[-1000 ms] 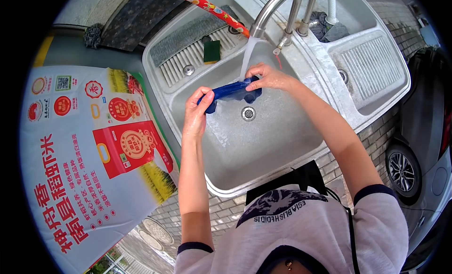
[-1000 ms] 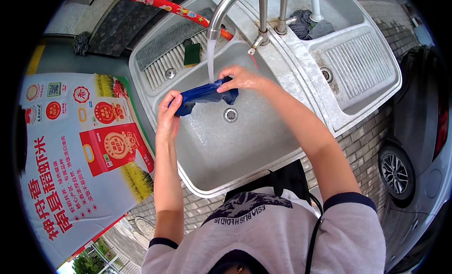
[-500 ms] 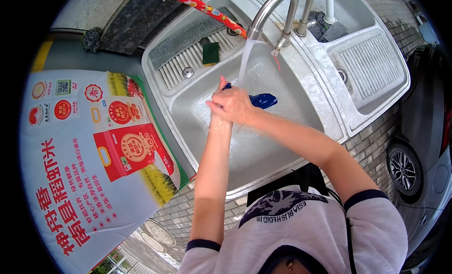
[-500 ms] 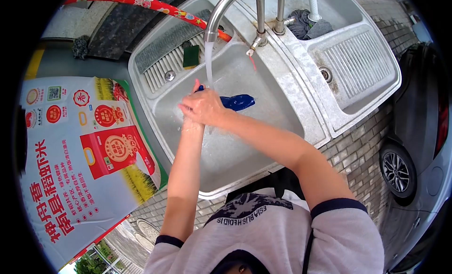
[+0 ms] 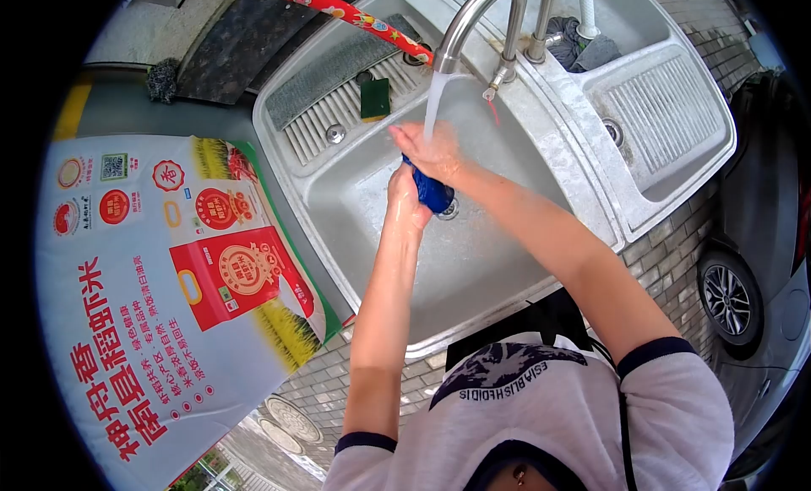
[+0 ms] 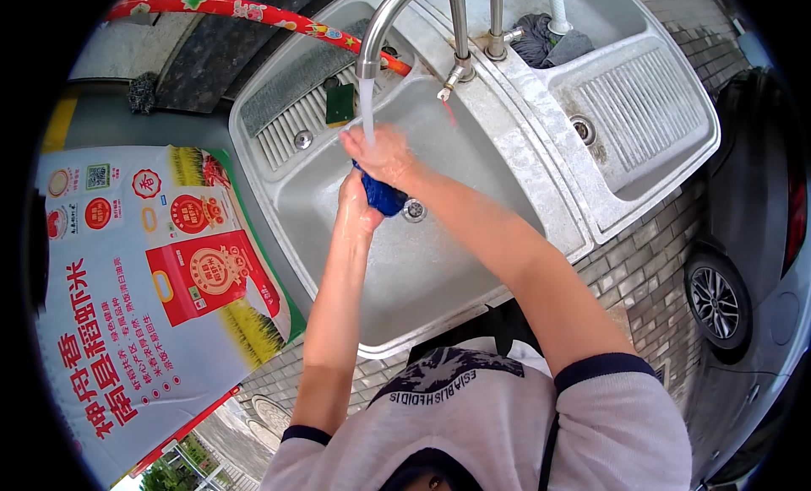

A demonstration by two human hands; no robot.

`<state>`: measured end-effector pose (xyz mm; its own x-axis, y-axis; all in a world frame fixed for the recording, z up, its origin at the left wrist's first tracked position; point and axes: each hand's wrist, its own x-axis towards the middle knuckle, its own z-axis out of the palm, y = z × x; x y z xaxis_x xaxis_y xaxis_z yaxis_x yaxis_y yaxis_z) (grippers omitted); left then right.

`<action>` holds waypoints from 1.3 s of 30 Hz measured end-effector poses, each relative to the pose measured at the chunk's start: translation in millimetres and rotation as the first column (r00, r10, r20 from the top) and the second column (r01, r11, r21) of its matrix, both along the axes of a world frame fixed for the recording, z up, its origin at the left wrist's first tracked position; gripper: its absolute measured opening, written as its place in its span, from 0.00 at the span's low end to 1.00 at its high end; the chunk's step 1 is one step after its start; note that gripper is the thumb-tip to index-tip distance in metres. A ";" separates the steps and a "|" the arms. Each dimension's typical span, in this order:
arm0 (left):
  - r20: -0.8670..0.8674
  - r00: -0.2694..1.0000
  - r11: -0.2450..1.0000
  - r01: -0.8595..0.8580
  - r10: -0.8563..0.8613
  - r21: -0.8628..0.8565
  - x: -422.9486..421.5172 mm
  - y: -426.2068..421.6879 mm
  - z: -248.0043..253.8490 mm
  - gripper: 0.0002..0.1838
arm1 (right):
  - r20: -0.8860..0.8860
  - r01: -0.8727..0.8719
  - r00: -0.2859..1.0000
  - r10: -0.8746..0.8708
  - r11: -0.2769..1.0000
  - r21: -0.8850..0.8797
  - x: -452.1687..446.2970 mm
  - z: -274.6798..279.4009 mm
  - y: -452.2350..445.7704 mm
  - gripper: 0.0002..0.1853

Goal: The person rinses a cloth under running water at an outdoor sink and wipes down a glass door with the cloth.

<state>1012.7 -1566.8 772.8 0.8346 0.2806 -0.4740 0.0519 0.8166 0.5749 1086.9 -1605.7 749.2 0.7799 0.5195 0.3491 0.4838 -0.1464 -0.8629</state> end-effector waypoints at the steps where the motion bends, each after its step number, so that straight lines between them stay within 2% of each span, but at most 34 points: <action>1: -0.210 0.976 0.994 -0.039 0.061 0.106 -1.5 -6.6 10.9 0.17 | -0.040 -0.004 0.999 -0.001 0.994 -0.109 12.4 0.2 -0.1 0.21; 2: -0.105 0.994 0.996 -0.014 0.024 0.093 -5.1 -0.3 10.3 0.18 | -0.080 -0.012 0.997 -0.006 0.976 -0.216 22.2 0.4 -1.2 0.23; 3: -0.107 0.994 0.995 -0.013 0.024 0.094 -6.6 4.6 13.6 0.18 | -0.081 -0.012 0.997 -0.006 0.977 -0.215 29.2 2.1 -2.7 0.23; 4: -0.154 0.986 0.945 0.116 -0.071 0.306 -7.2 8.7 18.6 0.16 | -0.265 -0.121 0.961 0.080 0.982 -0.143 35.2 5.9 -5.1 0.23; 5: -0.220 0.964 0.835 0.243 -0.151 0.494 -7.5 12.4 23.7 0.14 | -0.432 -0.216 0.885 0.173 0.975 -0.051 41.7 9.6 -8.7 0.23; 6: -0.302 0.934 0.642 0.352 -0.191 0.681 -5.8 16.1 27.5 0.11 | -0.569 -0.277 0.772 0.281 0.956 0.097 51.2 18.7 -17.0 0.19; 7: -0.302 0.934 0.642 0.351 -0.191 0.681 -10.4 24.7 23.8 0.11 | -0.569 -0.277 0.773 0.281 0.956 0.097 56.6 19.5 -25.2 0.19; 9: -0.221 0.960 0.731 0.276 -0.173 0.624 -21.2 39.0 19.3 0.07 | -0.409 -0.521 0.734 0.542 0.836 0.173 65.1 18.4 -42.0 0.13; 10: -0.146 0.984 0.776 0.168 -0.099 0.609 -24.7 39.7 21.2 0.05 | -0.460 -0.580 0.657 0.597 0.790 0.197 68.9 16.8 -49.1 0.10; 11: -0.115 0.991 0.776 0.130 -0.074 0.617 -27.3 41.2 23.2 0.05 | -0.460 -0.580 0.657 0.597 0.790 0.197 72.3 15.3 -52.7 0.10; 13: -0.089 0.995 0.739 0.090 -0.042 0.667 -28.2 40.2 25.6 0.03 | -0.429 -0.670 0.664 0.613 0.742 0.024 77.1 12.8 -56.0 0.11; 14: -0.088 0.995 0.739 0.090 -0.041 0.668 -29.2 39.2 26.7 0.03 | -0.429 -0.670 0.664 0.613 0.742 0.023 75.2 10.4 -55.5 0.11; 16: -0.070 0.997 0.831 0.016 0.028 0.557 -30.4 36.4 28.5 0.04 | -0.562 -0.537 0.593 0.576 0.803 0.257 65.8 9.8 -55.2 0.10; 17: -0.070 0.997 0.831 0.015 0.029 0.557 -28.0 35.5 27.7 0.04 | -0.561 -0.538 0.594 0.577 0.803 0.256 57.5 8.9 -52.8 0.10; 19: 0.094 0.986 0.910 -0.163 0.138 0.380 -16.4 34.6 24.1 0.06 | -0.584 -0.196 0.673 0.454 0.871 0.451 20.3 31.8 -37.8 0.09; 20: 0.042 0.959 0.914 -0.280 0.281 0.293 -6.9 35.0 18.1 0.07 | -0.417 -0.248 0.827 0.377 0.911 0.330 2.6 35.0 -27.5 0.08; 21: 0.062 0.962 0.932 -0.275 0.268 0.237 -1.8 45.3 -2.2 0.08 | -0.212 -0.265 0.928 0.305 0.944 0.197 -12.9 35.3 -18.4 0.09; 22: 0.043 0.984 0.967 -0.176 0.170 0.184 1.0 47.9 -9.1 0.09 | -0.213 -0.264 0.928 0.304 0.944 0.198 -25.1 35.6 -13.4 0.09; 23: 0.029 0.997 0.989 -0.074 0.071 0.129 1.6 50.6 -15.5 0.11 | 0.114 -0.280 0.956 0.271 0.958 0.066 -35.4 35.6 -9.5 0.11; 24: 0.028 0.997 0.989 -0.073 0.070 0.130 3.3 45.9 -16.7 0.11 | 0.431 -0.248 0.867 0.250 0.967 -0.064 -39.8 35.4 -7.7 0.14; 25: 0.021 0.996 0.995 -0.090 0.089 0.040 7.0 35.1 -17.2 0.12 | 0.430 -0.247 0.867 0.249 0.967 -0.063 -29.3 33.3 -5.2 0.14; 26: 0.011 0.994 0.993 -0.106 0.107 -0.051 10.6 24.7 -17.4 0.14 | 0.180 -0.119 0.971 0.159 0.970 -0.212 -8.7 31.1 -1.6 0.15; 27: 0.010 0.994 0.993 -0.106 0.106 -0.050 13.6 13.3 -9.6 0.14 | -0.061 -0.032 0.998 0.010 0.924 -0.382 5.2 28.5 -0.6 0.17; 28: -0.117 0.989 0.995 -0.095 0.093 -0.011 16.4 0.7 4.1 0.15 | -0.062 -0.032 0.998 0.009 0.924 -0.381 10.5 26.2 -3.6 0.17; 29: -0.243 0.966 0.996 -0.080 0.084 0.026 19.3 -6.8 15.6 0.16 | -0.083 0.031 0.995 -0.054 0.966 -0.258 14.8 23.8 -7.6 0.16; 30: -0.259 0.958 0.990 -0.104 0.125 0.093 23.0 -8.1 20.1 0.16 | -0.111 0.100 0.987 -0.115 0.986 -0.133 17.0 23.0 -10.0 0.16; 31: -0.260 0.958 0.990 -0.102 0.123 0.093 20.6 5.1 -2.0 0.16 | -0.112 0.102 0.987 -0.117 0.986 -0.133 6.0 25.8 -9.1 0.16; 32: 0.117 0.993 0.991 -0.028 0.013 0.128 13.4 28.9 -41.8 0.17 | 0.039 0.065 0.997 -0.067 0.996 0.055 -16.5 30.0 -7.3 0.18; 33: 0.472 0.874 0.982 0.027 -0.113 0.186 9.7 41.6 -64.1 0.18 | 0.196 -0.002 0.980 -0.045 0.973 0.233 -33.0 33.3 -8.1 0.19; 34: -0.048 0.987 0.982 -0.144 0.151 0.125 7.5 9.3 12.6 0.18 | 0.195 0.000 0.980 -0.047 0.973 0.232 -40.6 32.0 -11.4 0.19; 36: 0.006 0.998 0.990 -0.068 0.067 0.125 -2.0 24.0 -30.2 0.18 | 0.273 -0.154 0.956 0.105 0.975 0.163 -47.9 29.7 -17.1 0.23; 37: 0.062 0.998 0.992 0.007 -0.015 0.129 1.0 19.0 -15.9 0.18 | 0.272 -0.152 0.957 0.103 0.975 0.163 -35.7 28.8 -15.5 0.23; 38: -0.343 0.931 0.986 -0.082 0.128 0.146 9.6 4.1 -6.2 0.19 | -0.007 -0.048 0.999 0.048 0.998 0.047 -11.6 27.6 -10.5 0.23; 39: -0.172 0.983 0.997 -0.048 0.057 0.054 12.0 0.8 -9.3 0.25 | -0.275 0.021 0.960 -0.047 0.995 -0.094 8.3 25.4 -5.6 0.23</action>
<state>1024.7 -1566.0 763.5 0.7243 0.3485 -0.5950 0.1126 0.7915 0.6007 1095.2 -1611.3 774.6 0.8572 0.5101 0.0704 0.2210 -0.2409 -0.9451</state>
